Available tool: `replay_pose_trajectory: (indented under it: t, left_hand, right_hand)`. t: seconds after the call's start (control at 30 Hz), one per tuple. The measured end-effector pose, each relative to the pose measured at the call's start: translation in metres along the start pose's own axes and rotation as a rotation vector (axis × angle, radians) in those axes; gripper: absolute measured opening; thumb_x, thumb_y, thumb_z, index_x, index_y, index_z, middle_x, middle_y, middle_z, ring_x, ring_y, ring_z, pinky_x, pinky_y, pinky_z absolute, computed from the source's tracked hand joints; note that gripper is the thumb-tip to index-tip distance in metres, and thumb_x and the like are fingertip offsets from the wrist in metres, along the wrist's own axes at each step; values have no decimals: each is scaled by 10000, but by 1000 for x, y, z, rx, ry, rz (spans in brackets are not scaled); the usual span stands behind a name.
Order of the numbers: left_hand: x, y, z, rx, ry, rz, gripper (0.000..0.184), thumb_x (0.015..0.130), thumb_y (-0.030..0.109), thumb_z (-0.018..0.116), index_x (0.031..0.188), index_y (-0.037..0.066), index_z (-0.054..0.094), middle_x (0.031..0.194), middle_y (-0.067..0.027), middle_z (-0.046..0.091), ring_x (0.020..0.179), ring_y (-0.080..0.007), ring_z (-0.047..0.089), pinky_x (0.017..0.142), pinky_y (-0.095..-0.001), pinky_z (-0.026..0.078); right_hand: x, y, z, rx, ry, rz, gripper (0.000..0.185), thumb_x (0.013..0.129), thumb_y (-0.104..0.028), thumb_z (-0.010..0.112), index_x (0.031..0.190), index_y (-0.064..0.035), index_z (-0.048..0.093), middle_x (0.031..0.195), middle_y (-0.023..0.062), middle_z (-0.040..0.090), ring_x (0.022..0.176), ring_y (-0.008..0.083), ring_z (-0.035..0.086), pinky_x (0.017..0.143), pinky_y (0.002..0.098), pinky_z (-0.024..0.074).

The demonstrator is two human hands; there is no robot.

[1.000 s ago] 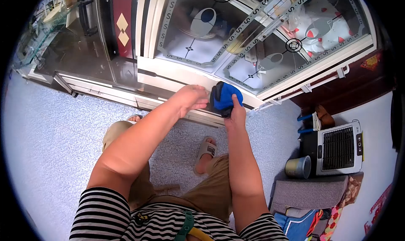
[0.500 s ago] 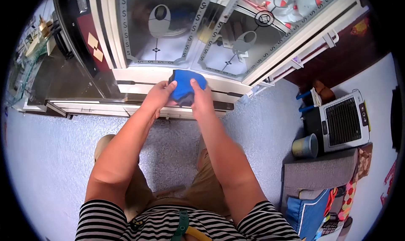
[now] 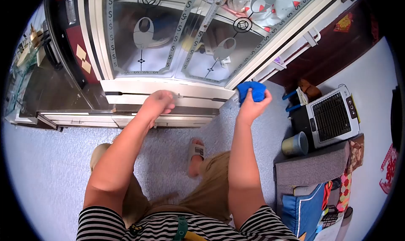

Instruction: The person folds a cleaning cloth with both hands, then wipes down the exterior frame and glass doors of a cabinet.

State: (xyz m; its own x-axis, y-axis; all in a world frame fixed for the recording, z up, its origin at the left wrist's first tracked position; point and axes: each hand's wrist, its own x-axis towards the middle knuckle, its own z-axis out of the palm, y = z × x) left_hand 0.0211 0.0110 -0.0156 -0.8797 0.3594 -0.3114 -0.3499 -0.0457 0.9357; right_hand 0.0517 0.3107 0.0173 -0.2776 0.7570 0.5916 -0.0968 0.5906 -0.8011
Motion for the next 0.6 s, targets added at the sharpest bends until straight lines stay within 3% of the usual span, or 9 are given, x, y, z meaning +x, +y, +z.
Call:
replay_pose_trajectory:
  t: [0.03,0.13,0.23,0.33,0.43,0.57,0.6]
  left_hand:
    - [1,0,-1,-6,6,8,284,1015,208,529,1223,17,561,1081,-54,632,906,-112,629,806,-241,540]
    - [2,-4,-3,-5,-6,5,286,1005,176,536,1238,9,549,1069,-58,629,907,-121,629,813,-259,542]
    - [5,-5,-2,5,26,-12,279,1006,179,539,1227,10,551,1048,-58,627,913,-128,629,811,-261,540]
    - [6,-8,1,-11,26,-4,269,985,155,543,1201,0,579,1043,-65,629,889,-120,618,779,-240,517]
    - [11,-5,5,1,21,37,275,984,156,549,1208,-1,578,1036,-60,630,873,-115,609,774,-243,511]
    - [9,-5,7,4,46,51,281,981,165,560,1203,-6,579,1005,-56,630,858,-113,599,780,-248,505]
    - [9,-5,8,1,46,65,280,980,166,562,1200,-7,581,991,-55,630,858,-113,598,785,-251,505]
  right_hand:
    - [8,-13,-4,-185,90,-262,461,812,-68,736,1217,-31,519,1172,146,560,1067,301,566,954,396,446]
    - [22,-28,-4,-165,-47,-354,497,766,-36,730,1223,-44,538,1199,173,512,1146,360,515,1000,414,409]
    - [10,-9,16,-259,-168,-479,454,711,40,683,1143,-60,585,1112,156,549,1064,376,523,974,439,401]
    - [-16,11,18,-271,-385,-461,409,679,61,675,1058,-72,600,1044,156,561,1030,387,522,918,452,417]
    - [-20,19,15,-273,-447,-417,401,688,56,689,1059,-62,589,1059,143,592,1006,375,570,902,425,456]
    - [-3,8,13,-221,-326,-322,379,734,12,714,1085,-59,588,1087,146,602,1028,368,583,922,420,461]
    - [4,5,14,-161,-190,-307,381,751,-8,716,1105,-63,584,1100,152,599,1042,379,582,926,425,461]
